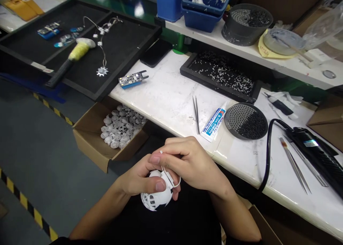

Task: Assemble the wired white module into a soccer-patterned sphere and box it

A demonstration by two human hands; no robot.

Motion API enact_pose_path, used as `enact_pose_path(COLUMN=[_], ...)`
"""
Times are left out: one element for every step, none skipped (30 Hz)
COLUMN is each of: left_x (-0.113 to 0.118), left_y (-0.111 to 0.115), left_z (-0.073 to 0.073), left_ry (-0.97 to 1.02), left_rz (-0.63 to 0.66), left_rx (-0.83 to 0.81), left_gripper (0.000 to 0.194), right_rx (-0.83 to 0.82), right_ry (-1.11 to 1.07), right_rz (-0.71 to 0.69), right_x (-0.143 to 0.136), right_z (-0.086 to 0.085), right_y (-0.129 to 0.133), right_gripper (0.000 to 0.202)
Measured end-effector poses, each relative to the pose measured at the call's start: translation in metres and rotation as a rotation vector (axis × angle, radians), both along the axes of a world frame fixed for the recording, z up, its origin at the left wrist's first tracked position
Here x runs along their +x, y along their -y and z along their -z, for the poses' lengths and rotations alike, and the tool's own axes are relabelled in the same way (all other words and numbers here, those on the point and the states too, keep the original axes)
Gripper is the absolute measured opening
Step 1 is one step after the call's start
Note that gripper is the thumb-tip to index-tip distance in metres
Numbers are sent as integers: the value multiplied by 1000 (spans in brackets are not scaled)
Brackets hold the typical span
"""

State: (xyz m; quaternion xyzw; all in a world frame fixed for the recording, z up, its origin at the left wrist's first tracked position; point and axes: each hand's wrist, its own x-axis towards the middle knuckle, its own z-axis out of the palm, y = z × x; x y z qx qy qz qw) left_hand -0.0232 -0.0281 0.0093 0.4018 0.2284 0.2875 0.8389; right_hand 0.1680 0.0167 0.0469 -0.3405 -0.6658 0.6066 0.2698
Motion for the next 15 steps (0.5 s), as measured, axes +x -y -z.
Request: enact_pose_path(left_x=[0,-1,-1,-2,-2,-3,-4,-4,-5,-5,-5,-5,-5,-4,-3], left_y=[0,-1,-1,-1,-2,-2,-2,-2,-2,-2,-3,-3,-4,-5,-6], left_z=[0,0,0,-1,-1,-2,-2,-2,-2,-1,-1,-2,-3,-4,-6], left_ry=[2,0,-3,-5,-3,-2,-3,-2,-2,-3,-8,-22,-45,-77,-118], left_rz=[10,21,32,41,52,63,70,78,86,94,100,105,110,109,99], left_rx=[-2,-6,-14,-26,-36,-46,-56,-64,-68,-62,-47,-23,11,55,110], left_gripper=[32,32,31,30,28,27,25,25,24,24,24,24,24,24,23], right_rx=[3,2,-4,-14,-23,-26,-22,-13,0,13,22,26,26,24,17], right_ry=[-2,0,8,22,40,57,72,82,88,94,97,97,94,88,76], right_rz=[6,0,-17,-39,-61,-80,-93,-101,-101,-99,-94,-91,-90,-91,-94], right_x=[-1,-1,-1,-2,-2,-2,-2,-2,-2,-2,-2,-2,-1,0,1], right_z=[-1,-1,-2,-3,-4,-5,-5,-5,-5,-4,-3,-2,-1,0,1], right_y=[0,0,0,0,-1,-1,-1,-1,-1,-1,-1,0,-1,-1,-2], right_gripper=[20,20,20,22,23,24,23,20,18,18,19,21,21,21,21])
